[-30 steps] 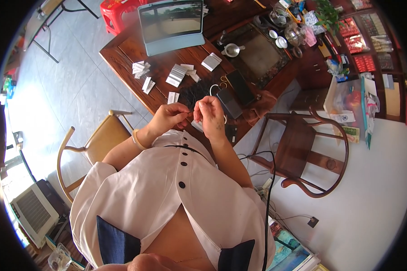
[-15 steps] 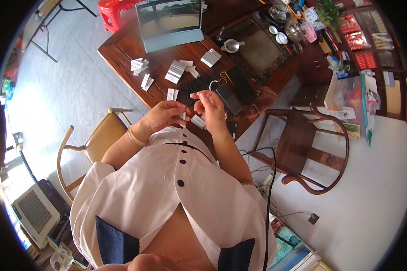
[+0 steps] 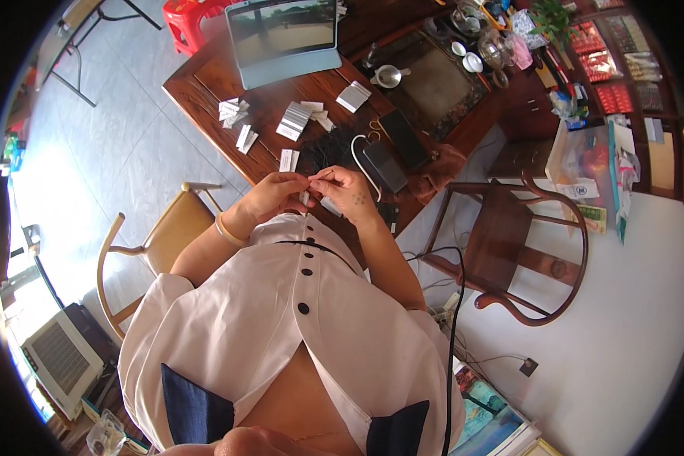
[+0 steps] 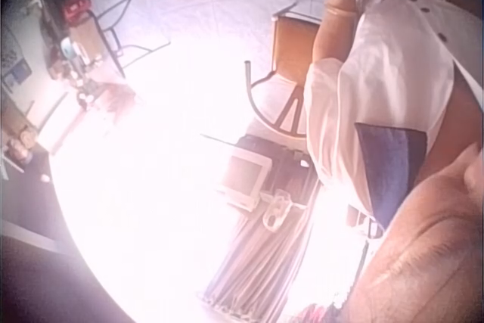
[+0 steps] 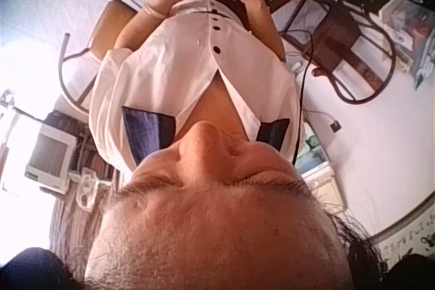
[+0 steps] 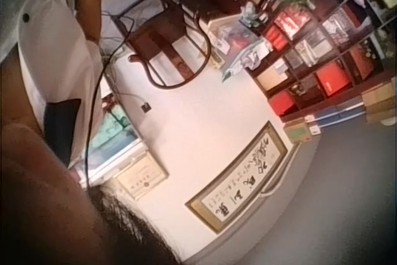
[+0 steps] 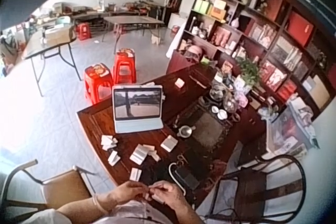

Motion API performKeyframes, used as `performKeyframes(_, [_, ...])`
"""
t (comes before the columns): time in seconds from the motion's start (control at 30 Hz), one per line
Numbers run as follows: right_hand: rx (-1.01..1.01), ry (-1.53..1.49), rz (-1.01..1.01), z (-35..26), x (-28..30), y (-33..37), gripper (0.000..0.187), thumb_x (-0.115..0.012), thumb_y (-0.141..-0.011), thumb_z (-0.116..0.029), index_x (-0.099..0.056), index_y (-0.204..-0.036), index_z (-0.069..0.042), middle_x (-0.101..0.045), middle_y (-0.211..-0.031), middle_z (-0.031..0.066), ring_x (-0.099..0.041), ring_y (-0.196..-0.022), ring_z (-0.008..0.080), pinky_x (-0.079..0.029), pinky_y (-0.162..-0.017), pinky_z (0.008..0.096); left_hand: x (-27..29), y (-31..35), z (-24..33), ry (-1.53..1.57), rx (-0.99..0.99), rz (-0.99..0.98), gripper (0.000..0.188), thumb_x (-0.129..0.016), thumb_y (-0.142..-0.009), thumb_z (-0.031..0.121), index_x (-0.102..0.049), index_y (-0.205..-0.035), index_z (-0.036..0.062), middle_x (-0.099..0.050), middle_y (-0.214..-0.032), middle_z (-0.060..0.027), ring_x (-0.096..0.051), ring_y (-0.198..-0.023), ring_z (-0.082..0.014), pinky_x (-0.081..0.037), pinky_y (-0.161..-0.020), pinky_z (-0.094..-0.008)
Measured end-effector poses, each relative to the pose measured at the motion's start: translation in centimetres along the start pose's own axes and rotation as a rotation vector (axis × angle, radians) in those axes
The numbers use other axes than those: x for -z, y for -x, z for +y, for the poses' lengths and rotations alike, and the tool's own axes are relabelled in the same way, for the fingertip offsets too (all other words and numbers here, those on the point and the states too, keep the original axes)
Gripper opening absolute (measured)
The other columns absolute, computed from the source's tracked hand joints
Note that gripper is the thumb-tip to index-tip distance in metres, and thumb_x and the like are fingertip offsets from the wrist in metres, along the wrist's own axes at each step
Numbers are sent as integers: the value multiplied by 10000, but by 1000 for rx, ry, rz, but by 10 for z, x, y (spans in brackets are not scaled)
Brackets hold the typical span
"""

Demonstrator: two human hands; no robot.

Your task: Attaching white labels to small black elastic bands at a table.

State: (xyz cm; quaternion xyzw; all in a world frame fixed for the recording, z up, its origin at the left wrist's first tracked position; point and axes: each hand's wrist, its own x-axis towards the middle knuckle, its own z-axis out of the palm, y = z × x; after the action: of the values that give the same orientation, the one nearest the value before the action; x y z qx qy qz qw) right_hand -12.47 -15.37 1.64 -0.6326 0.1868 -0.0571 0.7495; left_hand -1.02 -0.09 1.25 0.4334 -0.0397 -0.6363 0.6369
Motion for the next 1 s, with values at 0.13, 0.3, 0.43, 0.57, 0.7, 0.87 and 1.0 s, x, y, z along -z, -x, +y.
performKeyframes(0.13, [50,208,-2,2,3,0,118,-653,-866,-102,-659,-864,16,-642,-783,33,-537,-642,66,-442,-591,203,5,0,-2,-175,-52,29,179,-547,-926,145,-619,-972,-12,-655,-896,-76,-641,-777,-136,-532,-667,-247])
performKeyframes(0.3, [-84,180,28,15,3,0,137,-671,-847,-120,-672,-855,17,-649,-754,37,-555,-641,74,-446,-583,213,16,7,-2,-495,-92,18,160,-588,-896,161,-655,-892,15,-655,-801,-35,-597,-686,-90,-494,-591,-215])
performKeyframes(0.43, [-171,344,-51,48,5,-12,181,-706,-809,-147,-673,-884,14,-650,-763,65,-596,-672,107,-478,-609,245,42,-13,-27,-579,-109,64,152,-577,-888,137,-663,-916,16,-653,-803,-32,-585,-675,-89,-487,-554,-225])
performKeyframes(0.57, [3,543,29,77,20,-13,253,-718,-784,-140,-657,-997,-17,-641,-910,102,-620,-730,147,-506,-645,277,116,-55,-40,-679,-99,520,211,-616,-853,248,-688,-918,61,-665,-767,-78,-635,-662,-183,-521,-589,-293])
performKeyframes(0.7, [-13,570,-6,79,22,-10,288,-715,-785,-135,-642,-1034,-12,-638,-894,88,-617,-736,141,-507,-657,276,194,-89,-51,-1261,-387,562,273,-645,-816,316,-691,-998,118,-671,-945,-142,-615,-898,-342,-492,-826,-428])
performKeyframes(0.87, [-118,535,-9,84,28,-5,278,-702,-801,-154,-643,-1027,-3,-649,-900,87,-616,-738,138,-505,-677,276,124,-69,3,-1493,-536,743,603,-782,-659,311,-579,-1204,152,-565,-1132,-105,-494,-1103,-332,-406,-959,-413])
performKeyframes(1.0, [-134,552,-23,82,27,-6,277,-694,-807,-162,-644,-1029,-5,-656,-911,92,-618,-743,144,-504,-689,278,108,-70,-10,-1622,-388,477,756,-846,-552,303,-546,-1234,173,-498,-1169,-77,-463,-1124,-310,-419,-962,-397])
